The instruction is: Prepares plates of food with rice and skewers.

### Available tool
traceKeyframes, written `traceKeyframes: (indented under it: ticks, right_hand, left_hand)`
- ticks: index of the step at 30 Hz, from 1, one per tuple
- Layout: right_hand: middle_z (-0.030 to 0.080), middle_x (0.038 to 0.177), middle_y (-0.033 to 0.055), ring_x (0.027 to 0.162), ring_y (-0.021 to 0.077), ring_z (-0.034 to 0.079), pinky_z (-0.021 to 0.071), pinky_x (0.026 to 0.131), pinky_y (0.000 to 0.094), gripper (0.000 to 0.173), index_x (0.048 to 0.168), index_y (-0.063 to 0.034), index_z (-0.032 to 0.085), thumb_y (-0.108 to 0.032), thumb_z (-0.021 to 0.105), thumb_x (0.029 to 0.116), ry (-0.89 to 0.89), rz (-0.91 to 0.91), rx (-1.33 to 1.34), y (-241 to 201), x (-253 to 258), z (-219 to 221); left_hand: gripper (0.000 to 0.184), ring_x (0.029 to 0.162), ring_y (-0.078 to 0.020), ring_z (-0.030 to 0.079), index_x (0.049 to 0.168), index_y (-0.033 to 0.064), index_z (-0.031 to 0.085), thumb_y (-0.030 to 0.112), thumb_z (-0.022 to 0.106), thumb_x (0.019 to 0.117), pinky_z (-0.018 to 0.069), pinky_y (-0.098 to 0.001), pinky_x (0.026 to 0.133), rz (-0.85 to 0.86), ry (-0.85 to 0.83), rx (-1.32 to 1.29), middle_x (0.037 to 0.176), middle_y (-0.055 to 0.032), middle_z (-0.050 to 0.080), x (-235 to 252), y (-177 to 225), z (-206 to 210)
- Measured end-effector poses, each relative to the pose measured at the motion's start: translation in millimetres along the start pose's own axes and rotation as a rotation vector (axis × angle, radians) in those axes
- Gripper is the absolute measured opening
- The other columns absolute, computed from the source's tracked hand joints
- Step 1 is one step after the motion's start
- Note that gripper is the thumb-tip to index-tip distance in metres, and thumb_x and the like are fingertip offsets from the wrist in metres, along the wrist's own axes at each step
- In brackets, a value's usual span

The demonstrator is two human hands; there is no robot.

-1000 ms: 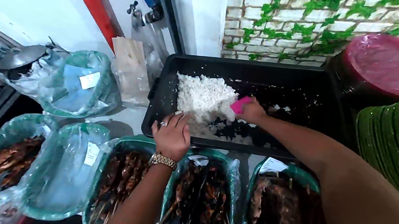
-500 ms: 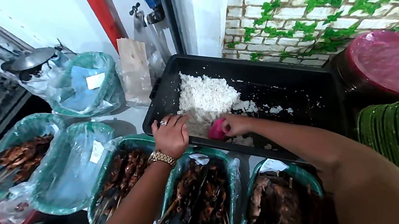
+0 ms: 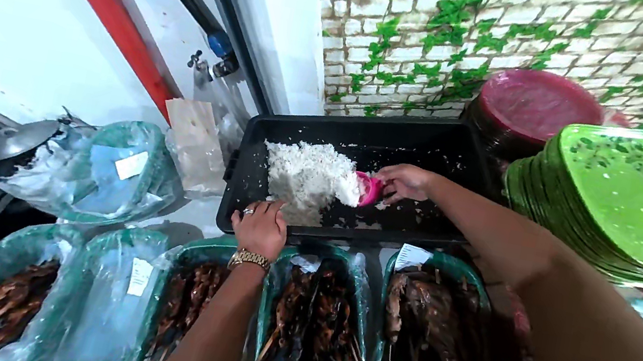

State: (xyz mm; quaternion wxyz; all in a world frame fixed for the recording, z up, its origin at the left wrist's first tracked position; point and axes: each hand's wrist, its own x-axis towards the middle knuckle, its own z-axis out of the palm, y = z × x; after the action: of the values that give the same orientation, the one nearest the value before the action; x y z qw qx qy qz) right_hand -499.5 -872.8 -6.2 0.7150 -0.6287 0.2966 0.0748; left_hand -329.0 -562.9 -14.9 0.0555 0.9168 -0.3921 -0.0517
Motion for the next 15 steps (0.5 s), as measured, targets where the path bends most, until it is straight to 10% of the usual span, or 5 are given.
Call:
traceKeyframes:
  ticks: [9, 15]
  right_hand:
    - [0.066, 0.103, 0.0146, 0.092, 0.0263, 0.069, 0.0578, 0.086, 0.0446, 0.046, 0.117, -0.003, 0.054, -0.046, 0.042, 0.1083, 0.283, -0.19, 0.449, -16, -65, 30]
    - [0.066, 0.11, 0.0145, 0.092, 0.0232, 0.069, 0.0592, 0.083, 0.0387, 0.049, 0.133, -0.0043, 0.051, -0.046, 0.049, 0.1067, 0.633, -0.385, 0.499, -72, -202, 17]
  left_hand:
    - [0.046, 0.141, -0.0384, 0.048, 0.143, 0.0171, 0.061, 0.027, 0.03, 0.1104, 0.0275, -0.0692, 0.115, 0.081, 0.005, -0.013, 0.146, -0.0139, 0.059, -3, -3, -5]
    - [0.048, 0.141, -0.0407, 0.048, 0.145, 0.0163, 0.058, 0.029, 0.026, 0.1117, 0.0275, -0.0723, 0.113, 0.096, -0.026, -0.028, 0.148, -0.0154, 0.058, -7, -4, -8]
